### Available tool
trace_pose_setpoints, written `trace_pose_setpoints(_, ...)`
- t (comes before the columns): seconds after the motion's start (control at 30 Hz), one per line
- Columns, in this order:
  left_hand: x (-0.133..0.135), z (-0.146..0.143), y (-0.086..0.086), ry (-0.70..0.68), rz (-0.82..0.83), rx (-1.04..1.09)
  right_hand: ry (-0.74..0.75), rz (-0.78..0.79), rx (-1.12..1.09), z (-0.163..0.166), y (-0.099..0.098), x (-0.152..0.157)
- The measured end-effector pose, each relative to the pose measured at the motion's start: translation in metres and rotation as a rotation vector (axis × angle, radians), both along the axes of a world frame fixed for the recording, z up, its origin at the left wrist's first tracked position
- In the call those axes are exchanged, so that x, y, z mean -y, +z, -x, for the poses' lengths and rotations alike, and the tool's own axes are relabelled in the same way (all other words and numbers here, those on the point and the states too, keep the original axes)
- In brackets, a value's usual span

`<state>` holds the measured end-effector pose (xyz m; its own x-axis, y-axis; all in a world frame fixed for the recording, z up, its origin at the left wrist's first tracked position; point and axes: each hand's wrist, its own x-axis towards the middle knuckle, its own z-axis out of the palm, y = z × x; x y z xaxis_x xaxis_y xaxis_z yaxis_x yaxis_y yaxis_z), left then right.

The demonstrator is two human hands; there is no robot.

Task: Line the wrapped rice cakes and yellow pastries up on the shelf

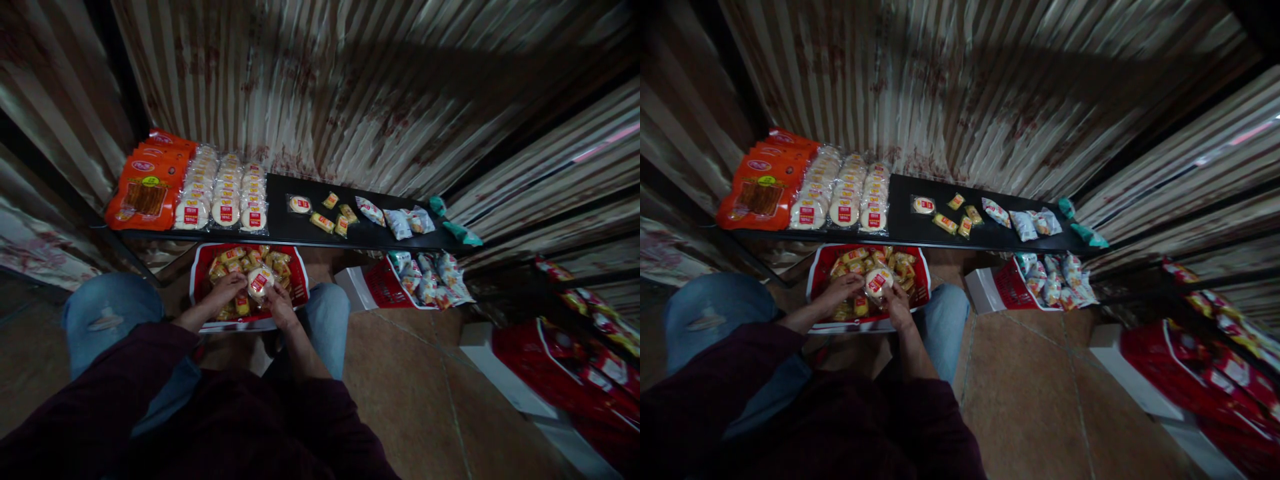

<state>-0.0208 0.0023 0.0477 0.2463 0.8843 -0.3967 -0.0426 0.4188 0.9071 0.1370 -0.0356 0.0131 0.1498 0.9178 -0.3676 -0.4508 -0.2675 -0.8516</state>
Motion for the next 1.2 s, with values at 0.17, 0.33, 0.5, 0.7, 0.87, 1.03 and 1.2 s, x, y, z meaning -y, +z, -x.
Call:
trace_pose_setpoints(0.17, 0.000, 0.000, 0.002, 0.010, -0.012, -0.009, -0.010, -0.004, -0.034, 0.003, 0.006, 0.001)
trace_pose_setpoints(0.33, 0.002, 0.000, 0.003, -0.006, -0.010, -0.014, -0.047, 0.055, -0.013, 0.002, 0.011, 0.001)
trace_pose_setpoints(0.5, 0.001, -0.001, 0.005, 0.053, -0.028, -0.015, -0.073, 0.103, -0.023, 0.001, 0.011, -0.001)
trace_pose_setpoints(0.7, -0.002, -0.005, 0.007, 0.096, -0.002, -0.011, 0.089, 0.078, 0.049, 0.000, 0.011, 0.003)
trace_pose_setpoints(0.87, -0.005, -0.010, 0.003, 0.153, 0.034, 0.020, 0.082, 0.050, 0.042, 0.002, 0.015, 0.003)
trace_pose_setpoints(1.03, -0.012, -0.017, -0.006, 0.190, 0.066, 0.035, 0.038, 0.022, 0.022, 0.004, 0.016, 0.001)
trace_pose_setpoints(1.2, -0.017, -0.027, -0.015, 0.214, 0.028, -0.022, -0.014, 0.045, 0.012, 0.002, 0.014, -0.001)
